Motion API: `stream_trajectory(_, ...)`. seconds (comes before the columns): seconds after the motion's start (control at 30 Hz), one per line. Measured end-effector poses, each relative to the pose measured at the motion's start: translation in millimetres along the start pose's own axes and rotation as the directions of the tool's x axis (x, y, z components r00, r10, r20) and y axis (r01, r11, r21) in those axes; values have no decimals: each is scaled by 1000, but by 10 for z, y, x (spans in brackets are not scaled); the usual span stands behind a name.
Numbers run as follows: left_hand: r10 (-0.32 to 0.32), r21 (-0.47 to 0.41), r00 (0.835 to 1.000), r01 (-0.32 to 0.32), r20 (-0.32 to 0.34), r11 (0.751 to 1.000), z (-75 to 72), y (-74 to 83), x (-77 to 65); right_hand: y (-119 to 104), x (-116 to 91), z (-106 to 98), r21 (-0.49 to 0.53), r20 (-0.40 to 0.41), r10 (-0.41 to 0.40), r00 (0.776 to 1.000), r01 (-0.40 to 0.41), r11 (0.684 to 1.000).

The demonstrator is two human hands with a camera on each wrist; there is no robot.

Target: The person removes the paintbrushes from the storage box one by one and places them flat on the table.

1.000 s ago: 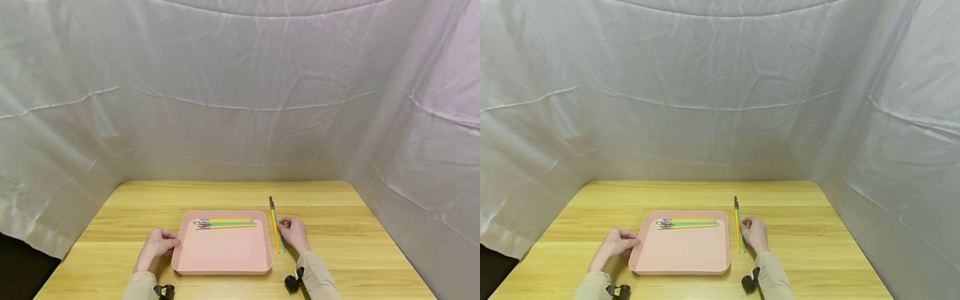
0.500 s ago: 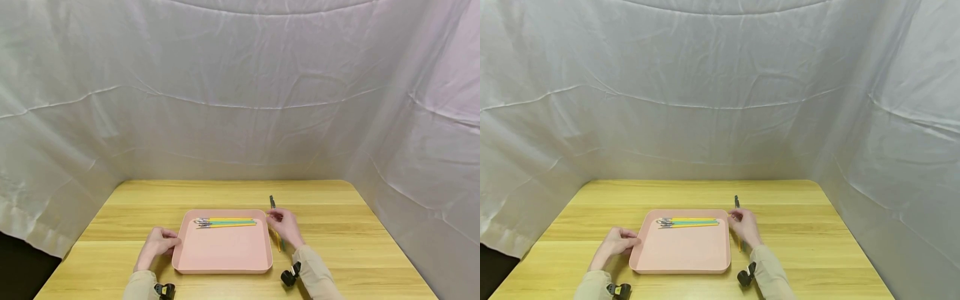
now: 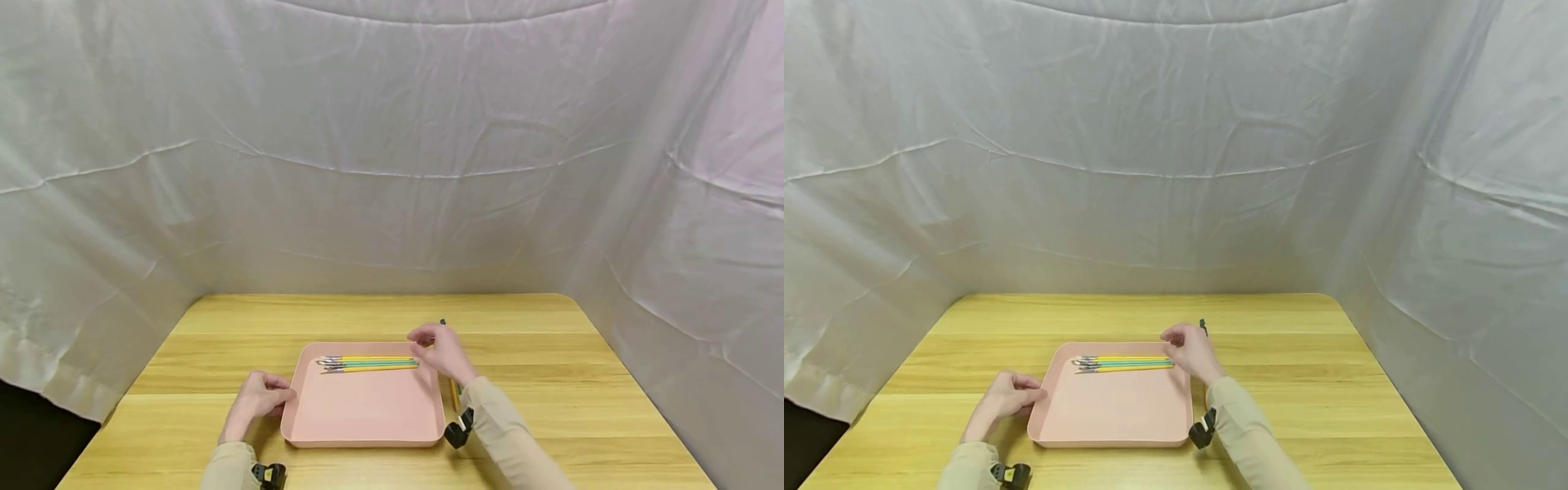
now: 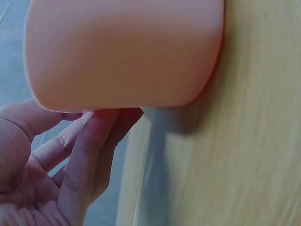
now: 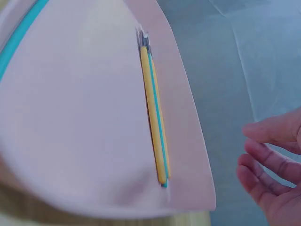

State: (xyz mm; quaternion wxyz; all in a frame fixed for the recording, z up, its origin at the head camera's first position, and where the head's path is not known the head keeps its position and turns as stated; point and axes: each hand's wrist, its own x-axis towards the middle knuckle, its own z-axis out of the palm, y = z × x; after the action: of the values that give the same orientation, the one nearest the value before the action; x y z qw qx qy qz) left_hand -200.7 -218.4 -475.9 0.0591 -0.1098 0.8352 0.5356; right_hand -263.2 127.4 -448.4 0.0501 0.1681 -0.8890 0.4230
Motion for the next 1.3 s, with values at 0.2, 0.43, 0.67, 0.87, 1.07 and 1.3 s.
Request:
stream_trajectory(0.2, -3, -3, 1000, 3, -3, 1000, -2, 0, 1, -89, 133, 88, 67, 187, -24, 982, 12, 998)
stream_trajectory(0.43, -2, -10, 1000, 2, 4, 1000, -1, -2, -3, -97, 250, 245, 53, 285, -44, 957, 30, 998)
stream_trajectory(0.67, -1, -6, 1000, 1, 0, 1000, 4, -28, 12, -48, 305, 370, 57, 328, -42, 944, 25, 998)
stream_trajectory(0.87, 0, -10, 1000, 0, 0, 1000, 6, -26, 14, -42, 319, 454, 9, 352, 22, 936, -27, 1000)
stream_trajectory(1.07, -1, -20, 1000, 1, 7, 1000, 8, -23, 9, -51, 312, 521, -16, 342, 59, 938, -57, 998)
stream_trajectory(1.3, 5, -12, 1000, -5, 4, 1000, 5, -18, 4, -39, 294, 554, -80, 320, 34, 947, -9, 997)
